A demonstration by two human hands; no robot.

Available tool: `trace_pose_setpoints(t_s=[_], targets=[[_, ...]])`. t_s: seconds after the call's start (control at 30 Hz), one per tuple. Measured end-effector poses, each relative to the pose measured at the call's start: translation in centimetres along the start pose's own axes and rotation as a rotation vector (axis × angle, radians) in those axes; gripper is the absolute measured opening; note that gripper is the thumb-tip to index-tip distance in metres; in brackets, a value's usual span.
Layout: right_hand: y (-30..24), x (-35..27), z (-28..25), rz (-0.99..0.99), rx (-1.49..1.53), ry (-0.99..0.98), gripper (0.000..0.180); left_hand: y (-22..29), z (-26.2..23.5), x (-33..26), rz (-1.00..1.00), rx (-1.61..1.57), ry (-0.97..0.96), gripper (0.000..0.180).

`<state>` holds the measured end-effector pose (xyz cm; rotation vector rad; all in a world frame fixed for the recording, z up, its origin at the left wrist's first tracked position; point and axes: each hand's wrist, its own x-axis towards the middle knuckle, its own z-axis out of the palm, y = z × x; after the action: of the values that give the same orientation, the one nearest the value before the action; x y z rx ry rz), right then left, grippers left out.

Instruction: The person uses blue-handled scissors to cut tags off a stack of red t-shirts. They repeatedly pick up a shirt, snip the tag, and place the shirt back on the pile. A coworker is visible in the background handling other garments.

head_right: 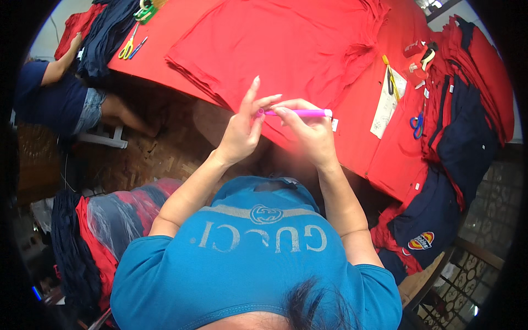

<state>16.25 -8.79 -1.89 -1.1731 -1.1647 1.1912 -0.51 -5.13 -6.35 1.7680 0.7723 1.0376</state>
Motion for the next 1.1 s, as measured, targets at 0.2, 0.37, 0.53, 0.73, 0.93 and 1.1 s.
trace_pose_setpoints(t_s=[0.2, 0.37, 0.53, 0.73, 0.93, 1.1], targets=[[0.1, -0.1, 1.5, 0.046, -0.162, -0.084, 0.015, 0.5, 0.3, -1.5, 0.157, 0.011, 0.013, 0.084], [1.2, 0.9, 1.1, -0.083, -0.482, -0.073, 0.015, -0.6, 1.9, 0.3, 0.146, -0.227, 0.072, 0.089], [3.3, 3.9, -0.9, -0.377, -0.860, -0.095, 0.011, -3.6, 3.8, 2.5, 0.137, -0.011, 0.160, 0.065], [9.5, 6.2, -3.5, -0.248, -0.651, -0.172, 0.012, -2.9, 1.6, 1.7, -0.234, 0.287, 0.012, 0.072], [8.0, 7.9, -4.9, -0.162, -0.536, -0.241, 0.011, -7.2, -8.3, 4.9, -0.360, 0.798, 0.742, 0.053], [6.6, 12.7, -4.4, -0.233, -0.593, -0.162, 0.010, -10.4, -16.0, 8.8, -0.779, 0.803, 0.700, 0.082]])
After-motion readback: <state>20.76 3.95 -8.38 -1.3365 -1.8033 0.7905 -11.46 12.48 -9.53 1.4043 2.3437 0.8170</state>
